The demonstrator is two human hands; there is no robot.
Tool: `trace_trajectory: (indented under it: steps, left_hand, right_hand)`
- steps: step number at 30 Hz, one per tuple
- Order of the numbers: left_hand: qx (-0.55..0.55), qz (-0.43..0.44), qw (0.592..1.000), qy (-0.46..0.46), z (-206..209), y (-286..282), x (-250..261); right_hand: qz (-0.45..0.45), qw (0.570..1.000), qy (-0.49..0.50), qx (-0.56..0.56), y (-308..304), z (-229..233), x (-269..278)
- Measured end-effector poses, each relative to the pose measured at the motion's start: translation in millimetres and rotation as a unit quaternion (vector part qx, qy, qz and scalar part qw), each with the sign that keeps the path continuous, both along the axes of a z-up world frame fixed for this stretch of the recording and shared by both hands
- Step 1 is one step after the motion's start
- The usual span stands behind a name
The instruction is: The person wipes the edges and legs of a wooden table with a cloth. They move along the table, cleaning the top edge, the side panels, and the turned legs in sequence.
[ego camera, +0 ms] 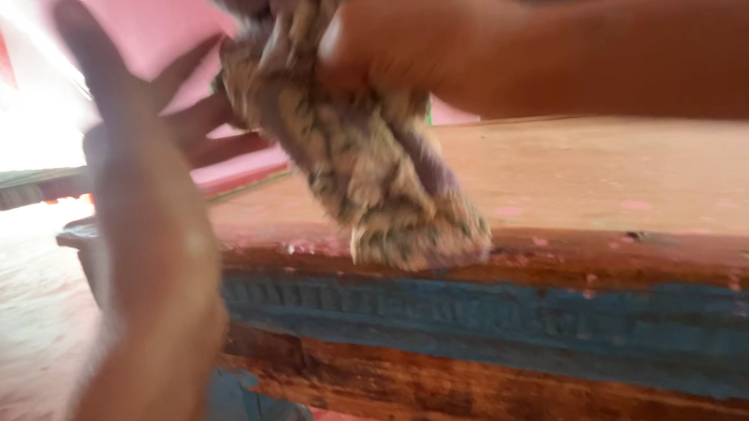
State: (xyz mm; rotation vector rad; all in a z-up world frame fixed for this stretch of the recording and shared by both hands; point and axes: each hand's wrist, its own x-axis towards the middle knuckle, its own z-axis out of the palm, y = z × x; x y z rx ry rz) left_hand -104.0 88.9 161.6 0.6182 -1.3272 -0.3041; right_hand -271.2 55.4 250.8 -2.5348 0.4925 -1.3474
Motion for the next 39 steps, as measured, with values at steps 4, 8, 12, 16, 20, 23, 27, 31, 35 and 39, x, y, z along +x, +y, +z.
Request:
trace_trajectory:
  steps: [4,8,12,16,20,23,27,31,35,39]
  left_hand:
    - [-0.102,0.117,0.987,-0.035,5.2,-2.4,2.8]
    - [-0.063,0.243,0.966,-0.061,-13.4,-8.3,9.8]
    - [0.006,0.373,0.919,-0.128,-33.7,-25.8,23.2]
    - [-0.019,0.467,0.858,-0.215,-50.2,-58.0,29.0]
    - [-0.066,0.449,0.877,-0.160,-69.8,-62.7,43.5]
    - [-0.060,0.426,0.894,-0.123,-85.7,-49.2,57.8]
    - [-0.073,0.385,0.917,-0.074,-92.3,-40.6,69.7]
    - [-0.095,0.314,0.945,-0.001,-91.3,-43.3,72.4]
    - [-0.109,0.219,0.968,0.060,-102.0,-53.3,56.7]
    - [-0.110,0.164,0.978,0.066,-102.5,-51.6,57.5]
  right_hand:
    - [-0.413,0.883,0.211,-0.076,7.9,22.4,-34.0]
    - [-0.327,0.849,0.411,-0.062,15.5,19.5,-55.0]
    - [-0.001,0.858,0.502,0.113,21.2,14.8,-74.4]
    - [0.112,0.873,0.445,0.166,8.6,-8.7,-73.5]
    - [0.098,0.925,0.343,0.130,-11.4,-41.9,-48.8]
    - [0.183,0.940,0.286,-0.045,-30.9,-48.8,-10.7]
    - [0.145,0.952,0.241,-0.119,-64.7,-56.1,58.2]
    - [0.182,0.959,0.157,-0.148,-88.2,-59.7,127.2]
    - [0.201,0.963,0.180,-0.012,-93.4,-67.6,123.5]
    - [0.189,0.953,0.237,-0.021,-71.0,-61.6,68.7]
